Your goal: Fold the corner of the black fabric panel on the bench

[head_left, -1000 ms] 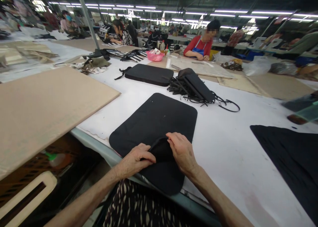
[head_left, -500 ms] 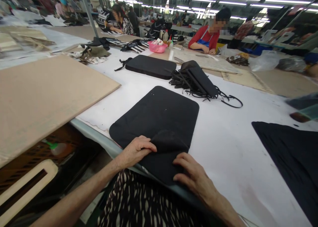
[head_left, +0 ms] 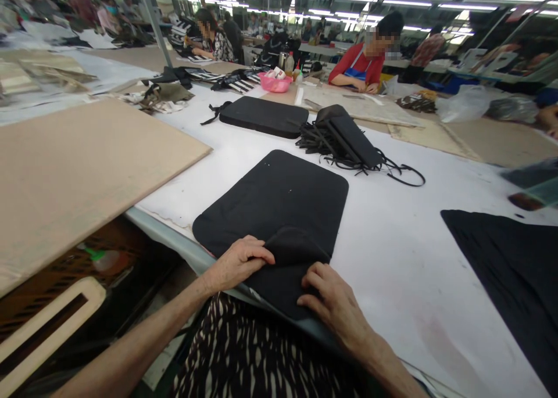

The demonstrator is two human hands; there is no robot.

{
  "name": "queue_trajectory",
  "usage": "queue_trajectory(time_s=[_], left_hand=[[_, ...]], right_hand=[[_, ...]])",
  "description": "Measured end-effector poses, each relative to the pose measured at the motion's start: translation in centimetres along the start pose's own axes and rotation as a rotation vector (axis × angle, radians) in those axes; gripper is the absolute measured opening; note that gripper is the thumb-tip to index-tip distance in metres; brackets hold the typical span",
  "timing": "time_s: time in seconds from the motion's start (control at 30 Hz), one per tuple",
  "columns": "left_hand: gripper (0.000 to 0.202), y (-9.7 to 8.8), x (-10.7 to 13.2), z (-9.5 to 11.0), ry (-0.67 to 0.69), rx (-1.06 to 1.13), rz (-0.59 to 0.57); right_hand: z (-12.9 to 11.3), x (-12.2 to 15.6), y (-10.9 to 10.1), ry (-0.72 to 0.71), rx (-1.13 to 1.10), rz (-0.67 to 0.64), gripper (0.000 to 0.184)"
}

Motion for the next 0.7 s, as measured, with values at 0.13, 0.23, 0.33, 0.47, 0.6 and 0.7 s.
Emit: queue_trajectory(time_s=[0.13, 0.23, 0.33, 0.47, 0.6, 0.7], left_hand=[[0.023, 0.0, 0.1, -0.1, 0.0, -0.01, -0.001], [0.022, 0.1, 0.3, -0.4, -0.005, -0.024, -0.002], [0.022, 0.3, 0.4, -0.4, -0.003, -0.041, -0.011], [0.024, 0.1, 0.4, 0.2, 0.011, -0.074, -0.021], [0.01, 0.0, 0.4, 0.8, 0.013, -0.055, -0.06], [0.013, 0.1, 0.3, 0.5, 0.007, -0.044, -0.066]], right_hand=[[0.0, -0.2, 0.3, -0.01, 0.022, 0.027, 0.013], [-0.2, -0.2, 0.5, -0.018, 0.105, 0.065, 0.012], [-0.8, -0.2, 0.3, -0.048, 0.232, 0.101, 0.014], [-1.4, -0.6, -0.3, -0.09, 0.236, 0.13, 0.022], [-1.2, -1.3, -0.9, -0.091, 0.175, 0.164, 0.025], [-1.0, -1.7, -1.1, -0.069, 0.108, 0.184, 0.025]])
Point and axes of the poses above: each hand's wrist, its own x-axis away from the middle knuckle, its own y-axis out of the palm, z = x × y, the point moved 10 cm from there along -x, towards the middle knuckle, and after that the axes turned 11 degrees about z, right-handed, at the moved point
